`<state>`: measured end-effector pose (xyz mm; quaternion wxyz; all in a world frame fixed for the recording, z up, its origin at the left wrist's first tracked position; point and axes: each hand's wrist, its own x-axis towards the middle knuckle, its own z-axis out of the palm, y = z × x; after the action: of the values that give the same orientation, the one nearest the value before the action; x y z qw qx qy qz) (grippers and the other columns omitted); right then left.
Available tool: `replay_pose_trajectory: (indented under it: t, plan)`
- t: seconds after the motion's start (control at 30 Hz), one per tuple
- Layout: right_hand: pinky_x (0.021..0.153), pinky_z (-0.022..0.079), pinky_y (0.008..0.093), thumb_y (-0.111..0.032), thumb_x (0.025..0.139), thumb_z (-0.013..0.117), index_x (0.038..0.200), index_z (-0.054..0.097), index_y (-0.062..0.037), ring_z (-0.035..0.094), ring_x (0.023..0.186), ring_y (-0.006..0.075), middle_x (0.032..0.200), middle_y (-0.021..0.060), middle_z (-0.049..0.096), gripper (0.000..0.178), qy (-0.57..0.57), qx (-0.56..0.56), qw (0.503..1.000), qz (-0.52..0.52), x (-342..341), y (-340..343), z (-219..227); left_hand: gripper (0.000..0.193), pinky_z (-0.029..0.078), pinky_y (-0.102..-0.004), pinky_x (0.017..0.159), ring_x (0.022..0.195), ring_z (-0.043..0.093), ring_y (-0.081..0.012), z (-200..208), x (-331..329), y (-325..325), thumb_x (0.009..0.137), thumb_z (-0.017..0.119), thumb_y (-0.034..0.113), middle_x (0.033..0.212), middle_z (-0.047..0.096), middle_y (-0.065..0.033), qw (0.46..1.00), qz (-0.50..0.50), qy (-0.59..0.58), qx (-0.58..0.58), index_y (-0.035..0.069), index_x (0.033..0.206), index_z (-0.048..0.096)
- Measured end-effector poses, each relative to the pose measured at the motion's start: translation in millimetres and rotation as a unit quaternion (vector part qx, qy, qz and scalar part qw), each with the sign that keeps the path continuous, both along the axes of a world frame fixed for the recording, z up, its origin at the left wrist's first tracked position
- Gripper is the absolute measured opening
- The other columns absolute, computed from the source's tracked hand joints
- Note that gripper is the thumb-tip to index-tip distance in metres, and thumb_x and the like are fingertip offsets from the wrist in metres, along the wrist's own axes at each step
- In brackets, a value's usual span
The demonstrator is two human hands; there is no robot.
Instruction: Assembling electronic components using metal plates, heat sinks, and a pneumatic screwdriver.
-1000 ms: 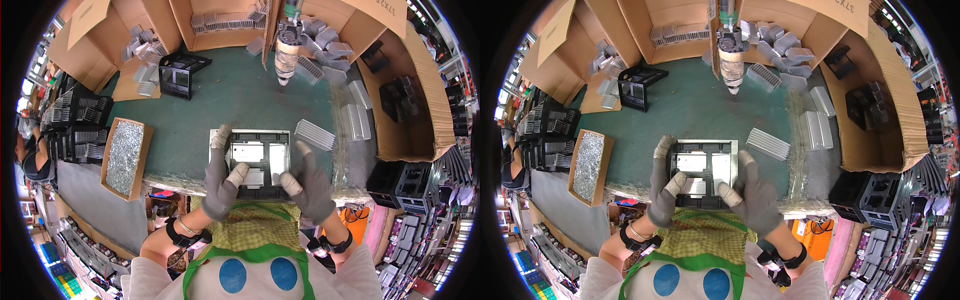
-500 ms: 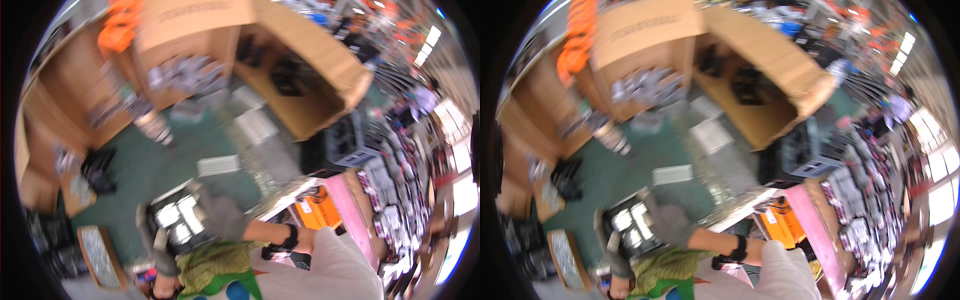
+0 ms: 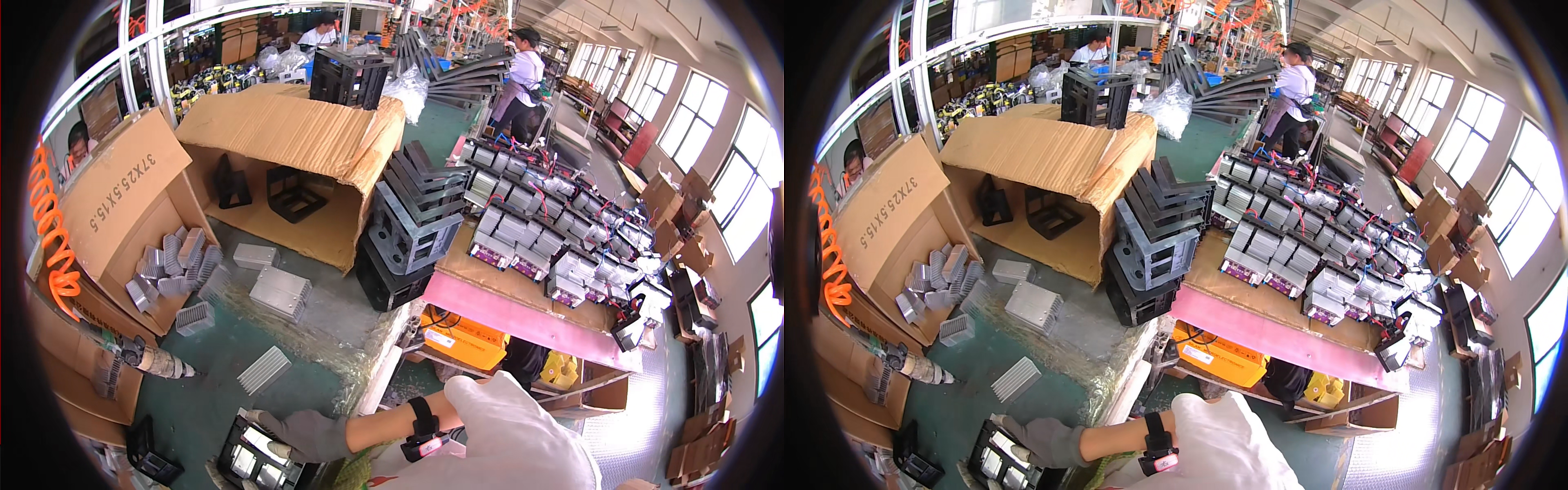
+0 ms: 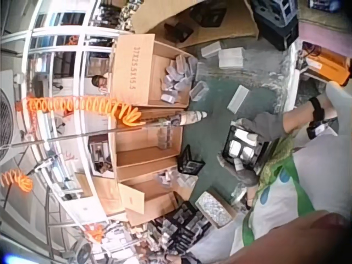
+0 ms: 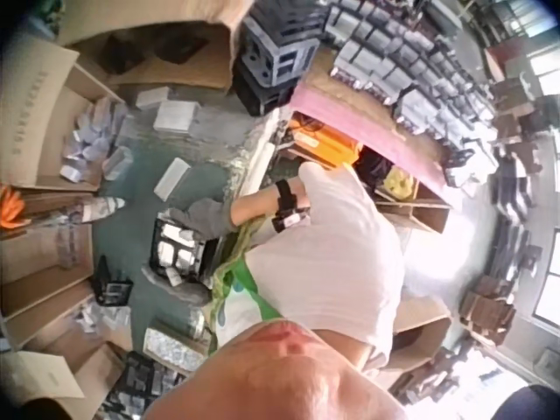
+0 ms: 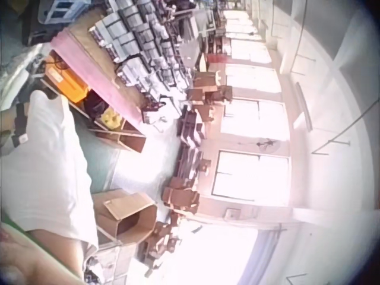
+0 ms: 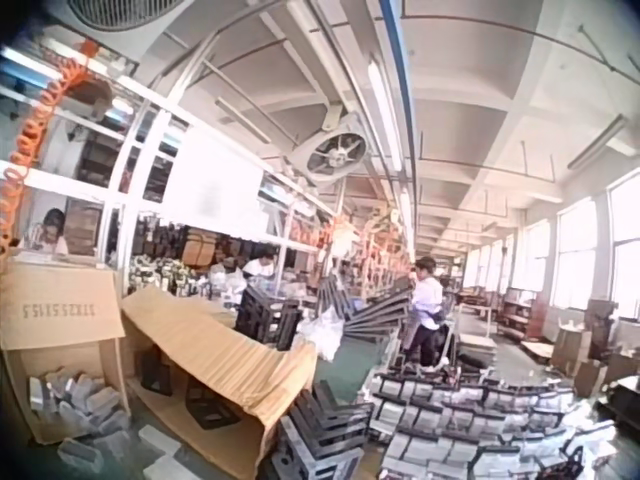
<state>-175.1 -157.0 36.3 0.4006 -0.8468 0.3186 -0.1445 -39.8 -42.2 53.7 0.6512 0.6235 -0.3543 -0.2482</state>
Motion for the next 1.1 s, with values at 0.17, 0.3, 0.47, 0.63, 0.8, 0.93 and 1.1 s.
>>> replay_pose_trajectory:
  t: [0.17,0.3,0.47,0.63,0.8,0.93,1.1]
  plan:
    - [0.051,0.045,0.0490,-0.032,0.095,0.049,0.148,0.010,-0.0047,0.056,0.055,0.0408,0.063,0.0193,0.056,0.072,0.005,-0.115,0.993,-0.023,6,-7,8,0.067,0.027,-0.0447,0.111,0.137,0.032,-0.0341,-9,11,3,0.093,0.056,0.034,0.150,0.032,-0.0202,0.999,-0.021,0.018,-0.040,0.003,0.147,0.032]
    - [0.054,0.046,0.0476,-0.033,0.093,0.052,0.146,0.013,-0.0005,0.058,0.057,0.0397,0.064,0.0182,0.058,0.073,0.012,-0.055,0.998,-0.007,27,-26,-5,0.066,0.027,-0.0446,0.111,0.136,0.032,-0.0337,-8,7,2,0.094,0.054,0.035,0.149,0.033,-0.0206,0.998,0.009,-0.066,0.022,0.002,0.147,0.032]
    - [0.057,0.046,0.0474,-0.030,0.091,0.052,0.144,0.020,-0.0055,0.059,0.063,0.0385,0.069,0.0179,0.058,0.066,-0.066,-0.023,0.997,0.022,16,-31,-13,0.067,0.027,-0.0447,0.111,0.136,0.033,-0.0340,-3,9,2,0.095,0.052,0.038,0.149,0.033,-0.0211,0.993,-0.012,-0.113,0.023,0.000,0.147,0.031]
    - [0.064,0.048,0.0496,-0.026,0.090,0.055,0.140,0.032,-0.0094,0.059,0.076,0.0370,0.080,0.0167,0.058,0.058,-0.036,-0.145,0.989,-0.019,18,-33,-8,0.069,0.027,-0.0446,0.111,0.135,0.034,-0.0353,-7,13,4,0.096,0.051,0.040,0.148,0.032,-0.0223,0.991,-0.041,-0.128,-0.012,-0.001,0.147,0.030]
    - [0.077,0.046,0.0477,-0.026,0.089,0.056,0.117,0.052,-0.0098,0.057,0.089,0.0347,0.084,0.0155,0.058,0.033,-0.181,-0.166,0.969,0.005,44,-46,-19,0.068,0.027,-0.0446,0.111,0.135,0.035,-0.0354,-5,8,0,0.094,0.052,0.038,0.148,0.033,-0.0229,0.993,-0.012,-0.119,0.021,-0.001,0.146,0.032]
    - [0.082,0.044,0.0455,-0.024,0.089,0.055,0.097,0.056,-0.0093,0.055,0.090,0.0342,0.082,0.0151,0.058,0.017,-0.145,-0.059,0.988,-0.005,56,-44,-26,0.068,0.028,-0.0445,0.111,0.135,0.034,-0.0353,-3,13,2,0.094,0.052,0.036,0.149,0.032,-0.0228,0.992,-0.036,-0.119,0.022,0.000,0.147,0.031]
    - [0.089,0.041,0.0448,-0.030,0.091,0.055,0.111,0.051,-0.0064,0.053,0.096,0.0353,0.095,0.0158,0.056,0.032,-0.084,-0.083,0.993,0.014,64,-31,-20,0.067,0.030,-0.0437,0.110,0.133,0.036,-0.0347,-7,34,24,0.097,0.050,0.040,0.148,0.034,-0.0223,0.987,-0.031,-0.136,0.075,-0.001,0.145,0.032]
